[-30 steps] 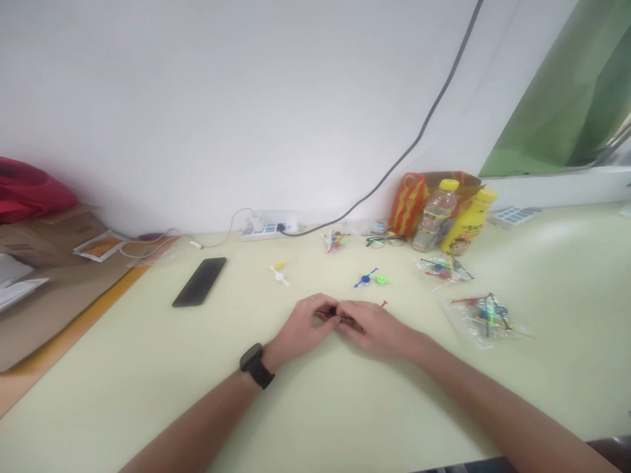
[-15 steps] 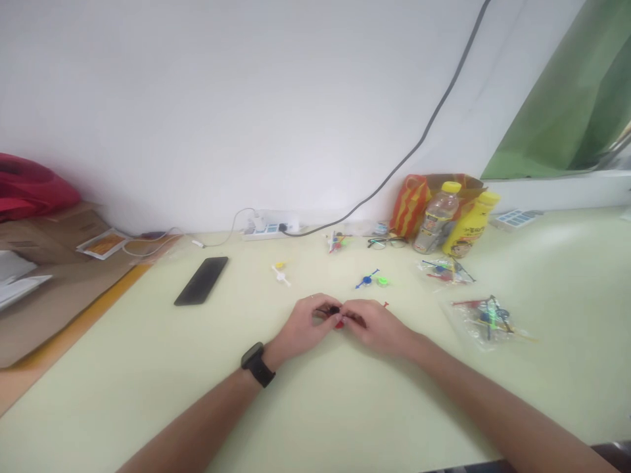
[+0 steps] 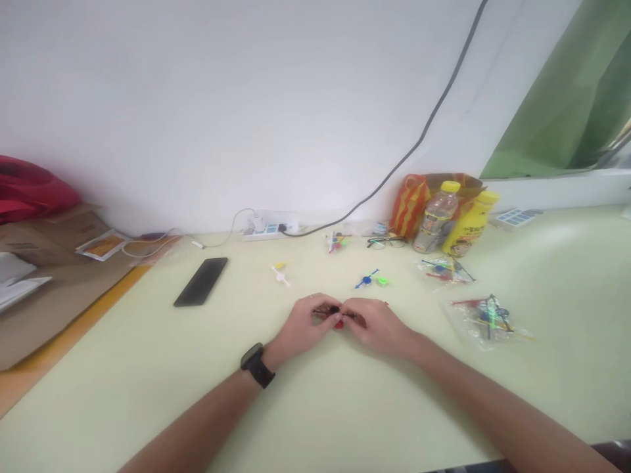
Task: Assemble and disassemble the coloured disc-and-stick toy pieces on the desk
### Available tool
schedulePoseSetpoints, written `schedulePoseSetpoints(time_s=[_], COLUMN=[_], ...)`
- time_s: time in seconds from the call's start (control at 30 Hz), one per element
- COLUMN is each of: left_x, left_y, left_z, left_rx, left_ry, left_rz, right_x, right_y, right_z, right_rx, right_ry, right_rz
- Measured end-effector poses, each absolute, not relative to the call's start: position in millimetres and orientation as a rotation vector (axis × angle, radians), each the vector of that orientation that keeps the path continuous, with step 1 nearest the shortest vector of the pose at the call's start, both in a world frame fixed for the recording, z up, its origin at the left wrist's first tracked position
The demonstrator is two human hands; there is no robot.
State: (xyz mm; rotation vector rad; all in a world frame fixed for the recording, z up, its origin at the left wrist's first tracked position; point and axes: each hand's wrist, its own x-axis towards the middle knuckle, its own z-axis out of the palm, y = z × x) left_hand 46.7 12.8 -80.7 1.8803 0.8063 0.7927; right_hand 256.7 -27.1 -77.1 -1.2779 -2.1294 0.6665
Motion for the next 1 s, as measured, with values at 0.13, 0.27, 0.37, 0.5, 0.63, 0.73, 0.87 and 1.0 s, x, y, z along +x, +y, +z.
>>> schedulePoseSetpoints(time_s=[0.13, 0.27, 0.37, 0.5, 0.63, 0.73, 0.87, 1.0], left_x=[47, 46, 46, 46, 48, 49, 51, 52], left_y=[13, 13, 13, 13, 15, 15, 17, 19], left_z=[-81, -81, -81, -82, -82, -83, -87, -88], left_rx=[1.874, 1.879, 1.885, 1.896, 1.912, 1.946, 1.979, 1.913], left_ry=[0.805, 0.812, 0.814, 0.807, 0.820, 0.822, 0.793, 0.783], left_rz=[0.796, 0.791, 0.791, 0.788, 0.787, 0.779, 0.792, 0.794], right_x=[257, 257, 257, 258, 260, 263, 266, 267], right_y=[-27, -27, -27, -26, -26, -27, -27, -25], right_z=[-77, -77, -78, -80, -79, -78, -79, -82], right_rx=[-1.258, -1.223, -1.199, -1.197, -1.204, -1.217, -1.249, -1.237], right_ry=[-2.132, -2.137, -2.137, -2.154, -2.199, -2.246, -2.300, -2.245], right_rz=[0.681, 0.694, 0.696, 0.678, 0.623, 0.575, 0.526, 0.629])
